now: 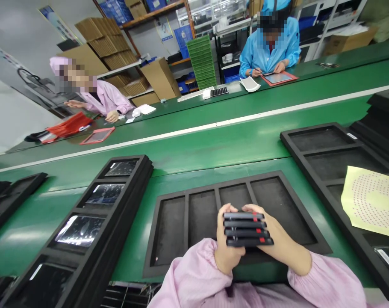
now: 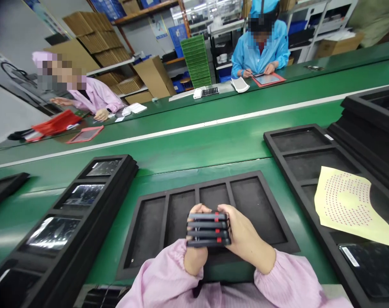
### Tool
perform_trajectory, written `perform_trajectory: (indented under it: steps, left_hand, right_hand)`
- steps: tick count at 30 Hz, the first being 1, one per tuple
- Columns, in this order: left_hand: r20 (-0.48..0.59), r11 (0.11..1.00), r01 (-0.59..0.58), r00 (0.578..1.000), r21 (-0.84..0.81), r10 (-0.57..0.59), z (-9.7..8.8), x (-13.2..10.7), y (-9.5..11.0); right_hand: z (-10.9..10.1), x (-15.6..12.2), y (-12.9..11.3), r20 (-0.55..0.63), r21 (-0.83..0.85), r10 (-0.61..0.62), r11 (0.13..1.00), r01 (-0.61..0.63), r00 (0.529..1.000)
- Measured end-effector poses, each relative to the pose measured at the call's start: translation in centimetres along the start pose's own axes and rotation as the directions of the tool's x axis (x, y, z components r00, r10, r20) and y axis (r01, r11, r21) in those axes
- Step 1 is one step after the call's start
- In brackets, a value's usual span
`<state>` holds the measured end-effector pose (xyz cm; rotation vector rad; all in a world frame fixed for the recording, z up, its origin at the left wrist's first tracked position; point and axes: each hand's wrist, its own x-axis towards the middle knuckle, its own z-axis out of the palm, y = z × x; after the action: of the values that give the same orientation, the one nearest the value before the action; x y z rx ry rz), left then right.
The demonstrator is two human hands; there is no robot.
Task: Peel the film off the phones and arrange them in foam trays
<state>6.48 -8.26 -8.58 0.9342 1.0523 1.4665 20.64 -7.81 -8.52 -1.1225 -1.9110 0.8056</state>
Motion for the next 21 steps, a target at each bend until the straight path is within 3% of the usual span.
perform_trajectory:
  steps: [3, 5, 7, 9, 12, 16, 21]
  left_hand:
    - [-0.124, 0.980, 0.198, 0.972, -0.011, -0.198, 2.1, 1.6, 1.4]
    - [-0.172, 0.944, 0.330, 0.928, -0.025, -0.329, 2.9, 2.5, 1.5]
    - [-0.182, 0.927, 0.374, 0.911, -0.011, -0.370, 3.2, 2.9, 0.9]
    - [-0.210, 0.939, 0.342, 0.920, 0.024, -0.330, 3.0, 3.0, 0.1]
    - [-0.249, 0.964, 0.246, 0.944, 0.100, -0.215, 2.5, 3.1, -0.8]
    - [-0.164, 0.962, 0.166, 0.978, 0.217, -0.132, 2.4, 3.9, -1.0]
    - [-0.102, 0.969, 0.123, 0.989, 0.216, -0.102, 2.6, 5.2, -0.8]
  right_hand:
    - [-0.8, 0.9, -2.0, 0.086, -0.096, 0.205, 0.976, -0.197, 0.975]
    - [-1.3, 1.5, -3.4, 0.187, -0.224, 0.366, 0.920, -0.323, 0.912]
    - [-1.4, 1.8, -3.9, 0.247, -0.360, 0.455, 0.863, -0.355, 0.856]
    - [-1.3, 1.8, -3.4, 0.240, -0.407, 0.436, 0.856, -0.318, 0.867]
    - [-1.0, 1.2, -1.9, 0.214, -0.324, 0.404, 0.888, -0.325, 0.890]
    - [-0.8, 0.7, -1.1, 0.159, -0.190, 0.385, 0.916, -0.354, 0.909]
    - [-0.9, 2.0, -0.8, 0.094, -0.143, 0.331, 0.938, -0.317, 0.939]
